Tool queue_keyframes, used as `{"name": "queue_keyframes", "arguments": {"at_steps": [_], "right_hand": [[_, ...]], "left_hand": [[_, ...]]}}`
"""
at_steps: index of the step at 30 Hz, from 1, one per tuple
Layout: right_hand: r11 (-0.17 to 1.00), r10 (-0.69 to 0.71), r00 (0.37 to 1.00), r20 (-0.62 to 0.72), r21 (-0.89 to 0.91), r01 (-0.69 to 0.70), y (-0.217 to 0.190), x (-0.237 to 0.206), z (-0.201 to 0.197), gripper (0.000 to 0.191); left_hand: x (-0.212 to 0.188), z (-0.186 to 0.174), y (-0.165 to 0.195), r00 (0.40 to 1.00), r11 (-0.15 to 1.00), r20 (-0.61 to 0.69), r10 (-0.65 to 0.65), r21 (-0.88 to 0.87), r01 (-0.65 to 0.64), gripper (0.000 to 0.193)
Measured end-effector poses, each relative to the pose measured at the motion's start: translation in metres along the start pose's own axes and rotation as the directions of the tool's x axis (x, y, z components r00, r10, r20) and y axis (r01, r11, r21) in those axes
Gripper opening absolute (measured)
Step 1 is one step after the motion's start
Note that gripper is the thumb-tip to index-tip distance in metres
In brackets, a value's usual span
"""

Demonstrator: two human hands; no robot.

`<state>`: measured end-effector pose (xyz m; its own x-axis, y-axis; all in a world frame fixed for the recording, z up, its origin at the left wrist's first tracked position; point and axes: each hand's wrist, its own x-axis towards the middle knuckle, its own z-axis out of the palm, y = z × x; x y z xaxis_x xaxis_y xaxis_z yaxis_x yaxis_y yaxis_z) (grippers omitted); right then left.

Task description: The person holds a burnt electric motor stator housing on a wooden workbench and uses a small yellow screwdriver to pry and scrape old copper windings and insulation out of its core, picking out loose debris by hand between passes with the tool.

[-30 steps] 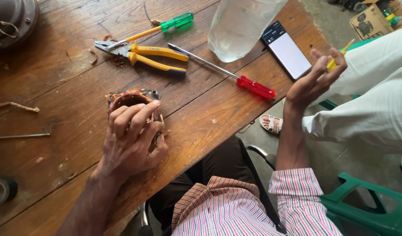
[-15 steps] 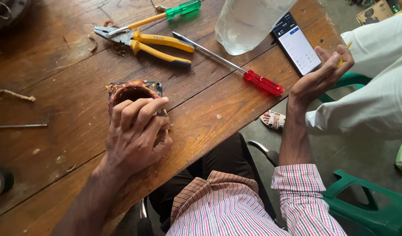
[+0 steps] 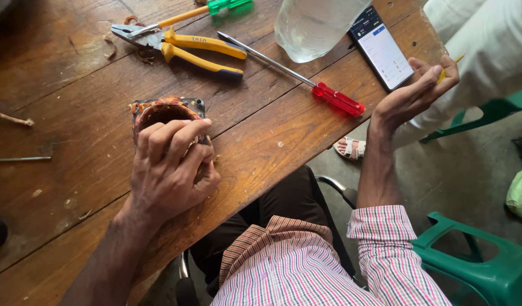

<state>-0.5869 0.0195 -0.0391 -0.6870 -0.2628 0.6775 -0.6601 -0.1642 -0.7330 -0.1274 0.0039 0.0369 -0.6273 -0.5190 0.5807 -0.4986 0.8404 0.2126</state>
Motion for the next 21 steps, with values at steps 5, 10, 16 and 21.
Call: {"name": "queue_keyframes", "arguments": {"at_steps": [5, 10, 16, 21], "right_hand": [[0.999, -0.005, 0.998, 0.055, 0.034, 0.003, -0.0006, 0.0000, -0.0014, 0.040], [0.999, -0.023, 0.996, 0.084, 0.029, 0.021, 0.0012, 0.0001, -0.0018, 0.041], [0.998, -0.067, 0.994, 0.086, 0.022, 0.065, -0.0001, -0.0004, -0.0010, 0.041], [0.999, -0.032, 0.997, 0.076, 0.010, 0.031, -0.0031, -0.0018, 0.0000, 0.042]], "left_hand": [[-0.0018, 0.0005, 0.0010, 0.999, 0.999, 0.022, -0.033, -0.023, 0.034, 0.017], [-0.0052, 0.0023, 0.0022, 0.997, 0.998, 0.062, -0.055, -0.038, 0.057, 0.018], [-0.0071, 0.0012, 0.0033, 0.994, 0.996, 0.083, -0.069, -0.052, 0.073, 0.018], [-0.0064, -0.0009, 0.0036, 0.994, 0.994, 0.088, -0.067, -0.084, 0.074, 0.019]]}}
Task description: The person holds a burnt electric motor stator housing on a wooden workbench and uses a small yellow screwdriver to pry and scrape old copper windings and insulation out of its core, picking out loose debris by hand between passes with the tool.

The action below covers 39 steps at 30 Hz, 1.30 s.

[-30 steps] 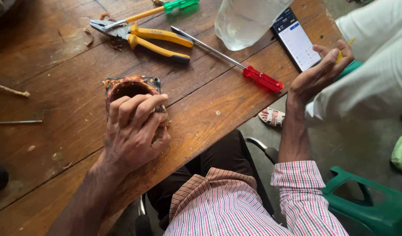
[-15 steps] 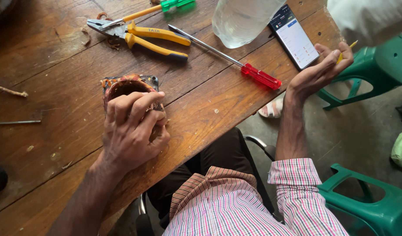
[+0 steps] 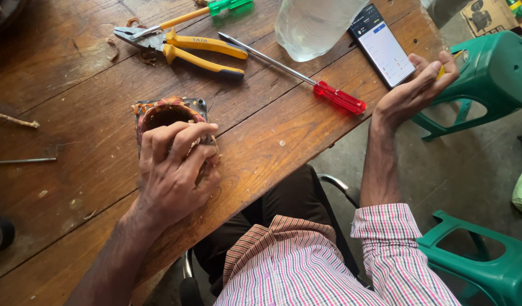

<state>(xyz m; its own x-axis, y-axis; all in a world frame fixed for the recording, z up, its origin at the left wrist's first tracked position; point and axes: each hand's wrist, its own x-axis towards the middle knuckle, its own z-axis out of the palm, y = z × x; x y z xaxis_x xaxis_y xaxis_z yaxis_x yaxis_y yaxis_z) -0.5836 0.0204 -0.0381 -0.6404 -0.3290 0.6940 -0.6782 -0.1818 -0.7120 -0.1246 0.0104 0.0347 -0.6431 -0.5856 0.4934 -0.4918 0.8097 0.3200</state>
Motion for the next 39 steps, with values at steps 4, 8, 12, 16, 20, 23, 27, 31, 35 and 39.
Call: {"name": "queue_keyframes", "arguments": {"at_steps": [4, 8, 12, 16, 20, 23, 27, 31, 35, 39], "right_hand": [[1.000, -0.018, 1.000, 0.006, 0.001, 0.018, -0.001, 0.000, 0.000, 0.042], [1.000, -0.028, 1.000, -0.002, 0.012, 0.028, -0.001, 0.001, 0.000, 0.041], [0.999, -0.029, 1.000, -0.006, 0.019, 0.030, -0.001, 0.001, 0.001, 0.041], [0.999, -0.042, 0.999, -0.003, 0.026, 0.042, -0.001, 0.003, 0.002, 0.042], [0.998, -0.036, 0.999, -0.007, 0.060, 0.037, 0.000, 0.003, 0.001, 0.042], [0.996, -0.029, 1.000, -0.003, 0.082, 0.029, 0.001, 0.003, 0.001, 0.041], [0.993, -0.044, 0.999, 0.004, 0.106, 0.043, 0.001, 0.003, 0.001, 0.040], [0.994, -0.070, 0.998, 0.008, 0.090, 0.069, 0.004, 0.003, 0.000, 0.040], [0.994, -0.078, 0.997, 0.024, 0.076, 0.076, 0.006, 0.004, -0.001, 0.040], [0.995, -0.079, 0.996, 0.031, 0.065, 0.077, 0.005, 0.003, -0.001, 0.039]], "left_hand": [[-0.001, 0.001, -0.001, 1.000, 1.000, 0.000, -0.007, -0.011, 0.007, 0.020], [-0.002, 0.004, -0.001, 1.000, 1.000, 0.000, 0.001, -0.014, -0.001, 0.019], [-0.003, 0.004, -0.001, 1.000, 1.000, -0.007, -0.003, -0.028, 0.003, 0.017], [-0.002, -0.001, -0.003, 1.000, 0.998, -0.023, -0.001, -0.057, 0.000, 0.016], [-0.001, -0.002, -0.005, 0.998, 0.997, -0.064, 0.021, -0.069, -0.026, 0.013], [-0.001, 0.000, -0.007, 0.994, 0.997, -0.097, 0.056, -0.046, -0.061, 0.026], [-0.001, -0.002, -0.007, 0.987, 0.999, -0.154, 0.051, -0.003, -0.052, 0.025], [0.000, -0.005, -0.004, 0.992, 1.000, -0.128, 0.014, 0.002, -0.013, 0.024], [0.003, -0.006, 0.001, 0.992, 0.999, -0.122, -0.046, 0.000, 0.046, 0.028], [0.003, -0.007, 0.003, 0.987, 0.996, -0.135, -0.088, -0.022, 0.086, 0.033]]}}
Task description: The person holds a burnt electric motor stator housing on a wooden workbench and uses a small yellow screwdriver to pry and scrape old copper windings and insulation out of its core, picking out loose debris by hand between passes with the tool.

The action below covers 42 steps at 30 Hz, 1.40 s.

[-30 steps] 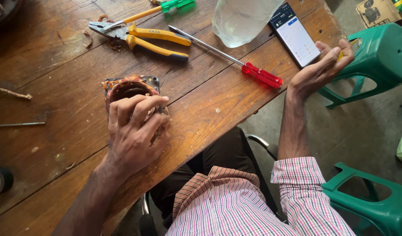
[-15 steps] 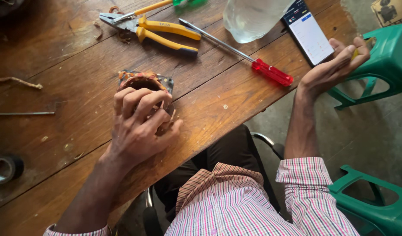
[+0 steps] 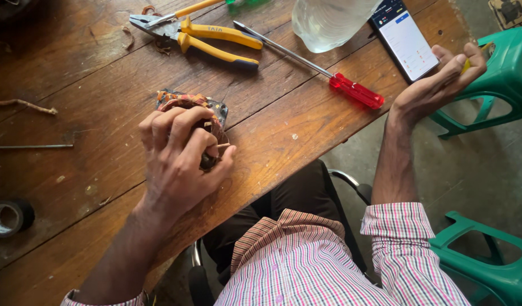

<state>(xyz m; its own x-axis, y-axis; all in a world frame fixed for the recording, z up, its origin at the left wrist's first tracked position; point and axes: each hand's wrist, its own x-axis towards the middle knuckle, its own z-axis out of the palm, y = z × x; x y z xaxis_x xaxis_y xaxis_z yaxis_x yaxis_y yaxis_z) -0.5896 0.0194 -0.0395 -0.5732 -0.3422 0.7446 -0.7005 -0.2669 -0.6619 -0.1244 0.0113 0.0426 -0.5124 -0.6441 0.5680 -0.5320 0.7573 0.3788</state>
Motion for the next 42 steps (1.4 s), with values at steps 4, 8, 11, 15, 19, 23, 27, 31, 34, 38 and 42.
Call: {"name": "queue_keyframes", "arguments": {"at_steps": [4, 8, 11, 15, 19, 23, 27, 31, 34, 38, 42], "right_hand": [[1.000, -0.009, 1.000, 0.004, -0.007, 0.009, -0.004, -0.001, 0.001, 0.039], [1.000, 0.005, 1.000, 0.001, -0.007, -0.005, -0.008, -0.001, 0.002, 0.038], [1.000, 0.006, 1.000, 0.005, -0.013, -0.006, -0.010, -0.001, 0.003, 0.038], [1.000, -0.010, 1.000, 0.010, -0.019, 0.010, -0.011, 0.000, 0.003, 0.038], [1.000, 0.014, 1.000, 0.007, 0.005, -0.014, -0.009, 0.000, 0.004, 0.037], [1.000, 0.017, 1.000, 0.000, 0.008, -0.017, -0.004, -0.001, 0.002, 0.037], [1.000, 0.019, 1.000, -0.003, -0.012, -0.019, 0.001, -0.003, -0.001, 0.036], [1.000, 0.018, 1.000, -0.007, 0.010, -0.018, 0.005, -0.005, -0.002, 0.036], [0.999, 0.022, 1.000, 0.002, 0.025, -0.022, 0.006, -0.006, -0.003, 0.036], [0.999, 0.019, 0.998, 0.059, -0.052, -0.016, 0.001, -0.007, -0.003, 0.032], [0.985, 0.065, 0.992, 0.104, -0.169, -0.047, -0.005, -0.005, -0.002, 0.028]], "left_hand": [[-0.002, -0.002, 0.000, 0.999, 0.999, -0.018, -0.030, -0.037, 0.030, 0.034], [-0.005, -0.001, 0.001, 0.997, 0.997, -0.013, -0.071, -0.014, 0.071, 0.033], [-0.006, 0.001, 0.001, 0.993, 0.993, -0.018, -0.117, 0.024, 0.117, 0.033], [-0.007, 0.001, 0.002, 0.991, 0.991, -0.005, -0.130, 0.019, 0.130, 0.034], [-0.007, -0.001, 0.004, 0.992, 0.992, 0.009, -0.123, 0.026, 0.122, 0.035], [-0.007, -0.003, 0.006, 0.998, 0.996, -0.005, -0.059, 0.059, 0.059, 0.031], [-0.007, -0.001, 0.006, 1.000, 0.998, 0.024, 0.005, 0.055, -0.006, 0.025], [-0.007, 0.001, 0.006, 0.998, 0.997, 0.034, 0.050, 0.052, -0.051, 0.022], [-0.005, 0.000, 0.004, 0.995, 0.995, 0.032, 0.094, 0.023, -0.094, 0.020], [-0.003, 0.002, 0.004, 0.991, 0.991, 0.016, 0.132, 0.010, -0.132, 0.019], [-0.003, 0.004, 0.003, 0.989, 0.989, 0.000, 0.146, 0.009, -0.146, 0.019]]}}
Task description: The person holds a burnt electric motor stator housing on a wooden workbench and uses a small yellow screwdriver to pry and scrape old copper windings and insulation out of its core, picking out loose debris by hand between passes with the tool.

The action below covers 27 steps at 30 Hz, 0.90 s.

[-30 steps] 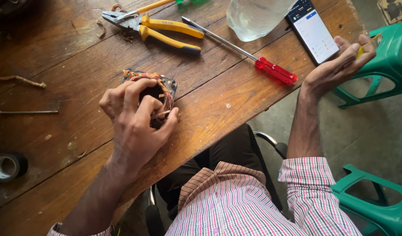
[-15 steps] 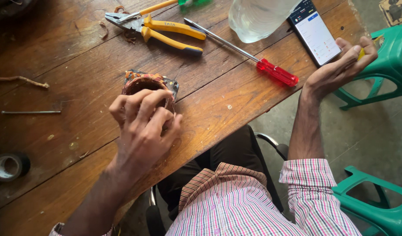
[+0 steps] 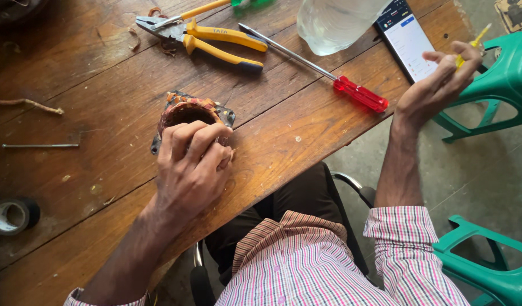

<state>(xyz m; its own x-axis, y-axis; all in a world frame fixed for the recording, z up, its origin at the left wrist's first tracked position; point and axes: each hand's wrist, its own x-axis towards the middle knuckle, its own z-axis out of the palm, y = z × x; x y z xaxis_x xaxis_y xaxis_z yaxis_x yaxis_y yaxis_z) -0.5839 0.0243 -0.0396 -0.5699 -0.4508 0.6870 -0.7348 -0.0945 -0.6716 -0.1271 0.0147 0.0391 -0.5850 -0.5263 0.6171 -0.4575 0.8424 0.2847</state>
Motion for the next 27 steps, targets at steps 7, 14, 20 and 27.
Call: {"name": "queue_keyframes", "arguments": {"at_steps": [7, 14, 20, 27], "right_hand": [[0.986, -0.034, 0.999, -0.038, -0.166, 0.027, -0.0063, 0.0022, 0.0020, 0.025], [0.995, 0.008, 1.000, -0.023, -0.104, -0.010, -0.0068, 0.0029, 0.0018, 0.025], [0.996, 0.011, 1.000, 0.023, -0.087, -0.009, -0.0036, 0.0015, 0.0028, 0.025], [0.998, 0.043, 0.998, -0.053, -0.054, -0.046, -0.0005, -0.0022, 0.0015, 0.023]], "left_hand": [[0.0005, -0.0007, 0.0000, 1.000, 1.000, 0.010, 0.015, 0.007, -0.015, 0.018], [0.0033, -0.0039, 0.0015, 1.000, 1.000, 0.008, 0.023, 0.019, -0.023, 0.017], [0.0023, -0.0041, 0.0010, 1.000, 0.999, 0.017, 0.026, 0.041, -0.027, 0.016], [0.0017, -0.0044, -0.0004, 0.999, 0.998, 0.026, 0.037, 0.058, -0.039, 0.016]]}}
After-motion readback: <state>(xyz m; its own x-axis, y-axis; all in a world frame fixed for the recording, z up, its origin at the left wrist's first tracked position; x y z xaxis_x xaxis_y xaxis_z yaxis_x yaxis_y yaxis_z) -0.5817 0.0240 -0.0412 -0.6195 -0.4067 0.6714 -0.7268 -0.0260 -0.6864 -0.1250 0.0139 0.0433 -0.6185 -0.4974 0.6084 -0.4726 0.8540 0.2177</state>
